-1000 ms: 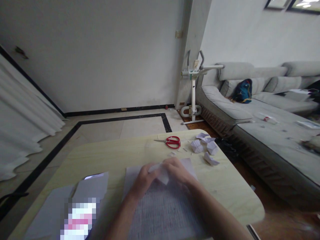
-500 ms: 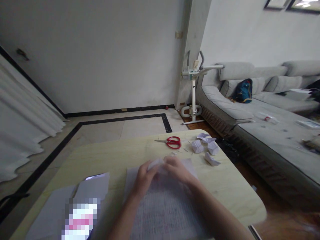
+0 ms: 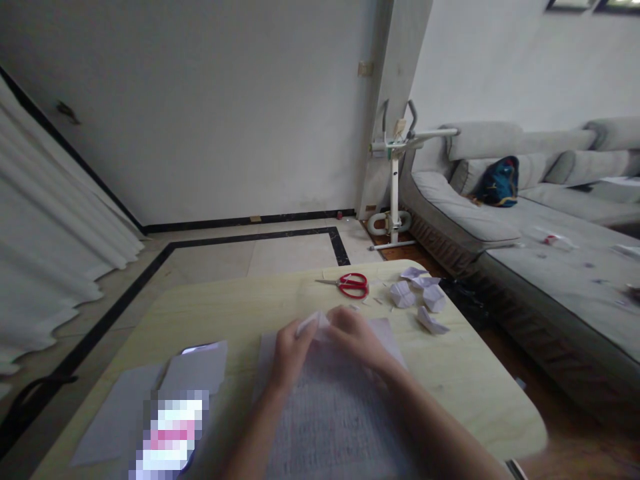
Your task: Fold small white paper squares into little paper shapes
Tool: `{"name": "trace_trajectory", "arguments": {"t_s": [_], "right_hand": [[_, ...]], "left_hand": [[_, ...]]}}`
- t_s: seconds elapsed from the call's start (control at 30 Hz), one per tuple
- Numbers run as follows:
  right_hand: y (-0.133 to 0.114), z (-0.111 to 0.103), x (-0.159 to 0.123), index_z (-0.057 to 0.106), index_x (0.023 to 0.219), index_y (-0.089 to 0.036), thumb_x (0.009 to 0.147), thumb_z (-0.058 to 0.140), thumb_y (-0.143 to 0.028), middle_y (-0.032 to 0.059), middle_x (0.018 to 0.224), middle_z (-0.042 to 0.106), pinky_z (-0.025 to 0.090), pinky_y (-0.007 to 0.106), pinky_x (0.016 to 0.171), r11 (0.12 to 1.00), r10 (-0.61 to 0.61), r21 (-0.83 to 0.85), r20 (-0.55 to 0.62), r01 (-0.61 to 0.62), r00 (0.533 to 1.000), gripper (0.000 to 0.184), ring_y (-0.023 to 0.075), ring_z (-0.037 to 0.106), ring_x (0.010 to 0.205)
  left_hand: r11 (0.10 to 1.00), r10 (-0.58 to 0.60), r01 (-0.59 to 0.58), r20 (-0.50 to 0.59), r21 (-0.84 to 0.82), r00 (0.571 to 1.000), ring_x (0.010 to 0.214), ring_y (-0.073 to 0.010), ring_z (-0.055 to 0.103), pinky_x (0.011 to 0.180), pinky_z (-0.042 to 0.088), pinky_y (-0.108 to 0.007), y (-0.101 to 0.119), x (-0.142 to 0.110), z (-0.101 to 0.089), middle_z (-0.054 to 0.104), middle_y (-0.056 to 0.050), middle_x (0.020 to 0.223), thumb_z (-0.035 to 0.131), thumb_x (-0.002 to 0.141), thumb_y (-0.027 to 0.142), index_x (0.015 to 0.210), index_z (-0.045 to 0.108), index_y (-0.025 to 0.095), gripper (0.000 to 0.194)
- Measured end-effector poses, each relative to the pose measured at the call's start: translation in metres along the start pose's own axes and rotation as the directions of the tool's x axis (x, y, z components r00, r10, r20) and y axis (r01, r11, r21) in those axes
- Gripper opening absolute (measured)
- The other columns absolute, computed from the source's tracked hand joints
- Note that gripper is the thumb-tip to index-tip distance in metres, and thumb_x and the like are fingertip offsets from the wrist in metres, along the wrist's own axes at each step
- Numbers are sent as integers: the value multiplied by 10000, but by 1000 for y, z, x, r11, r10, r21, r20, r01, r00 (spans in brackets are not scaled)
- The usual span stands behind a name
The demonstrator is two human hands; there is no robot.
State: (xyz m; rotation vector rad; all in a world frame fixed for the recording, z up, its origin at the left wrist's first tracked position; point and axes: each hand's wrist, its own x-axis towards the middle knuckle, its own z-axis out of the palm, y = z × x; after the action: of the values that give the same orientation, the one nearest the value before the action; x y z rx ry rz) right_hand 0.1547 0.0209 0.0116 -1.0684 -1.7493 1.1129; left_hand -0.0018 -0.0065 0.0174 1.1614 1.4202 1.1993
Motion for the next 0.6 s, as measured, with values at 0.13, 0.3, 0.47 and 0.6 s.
{"name": "trace_trajectory", "arguments": {"t_s": [0.13, 0.3, 0.47, 0.6], "right_hand": [[2, 5, -4, 503, 1130, -199, 765, 685, -307, 0, 834, 559, 423, 233, 573, 998, -53, -38, -9, 52, 999, 421, 119, 499, 646], [1, 6, -6, 532, 995, -208, 755, 696, -282, 19, 864, 564, 449, 265, 612, 969, -189, -181, -105, 168, 976, 300, 144, 516, 696], [0, 5, -4, 600, 947, -222, 739, 724, -281, 62, 1026, 569, 481, 313, 726, 929, -308, -233, -57, 287, 950, 250, 197, 552, 901], [2, 4, -3, 632, 963, -233, 738, 718, -212, 59, 1048, 572, 481, 341, 802, 927, -312, -235, -54, 292, 948, 242, 205, 561, 956]], "left_hand": [[998, 40, -38, -46, 50, 998, 559, -136, 532, 518, 400, -202, 0, 1, -1, 592, 9, 578, 629, 746, 434, 713, 683, 112, 328], [998, 52, -51, -33, 30, 998, 613, -154, 552, 547, 406, -209, -2, 2, 1, 618, 3, 619, 625, 750, 425, 727, 703, 112, 323], [999, 31, -32, -11, -38, 999, 679, -186, 590, 590, 434, -228, 0, 2, 3, 669, -17, 684, 628, 748, 404, 789, 727, 114, 308], [998, 10, -11, -10, -63, 1000, 727, -203, 603, 629, 459, -249, 2, 1, 2, 682, -29, 715, 618, 745, 388, 822, 731, 117, 304]]}}
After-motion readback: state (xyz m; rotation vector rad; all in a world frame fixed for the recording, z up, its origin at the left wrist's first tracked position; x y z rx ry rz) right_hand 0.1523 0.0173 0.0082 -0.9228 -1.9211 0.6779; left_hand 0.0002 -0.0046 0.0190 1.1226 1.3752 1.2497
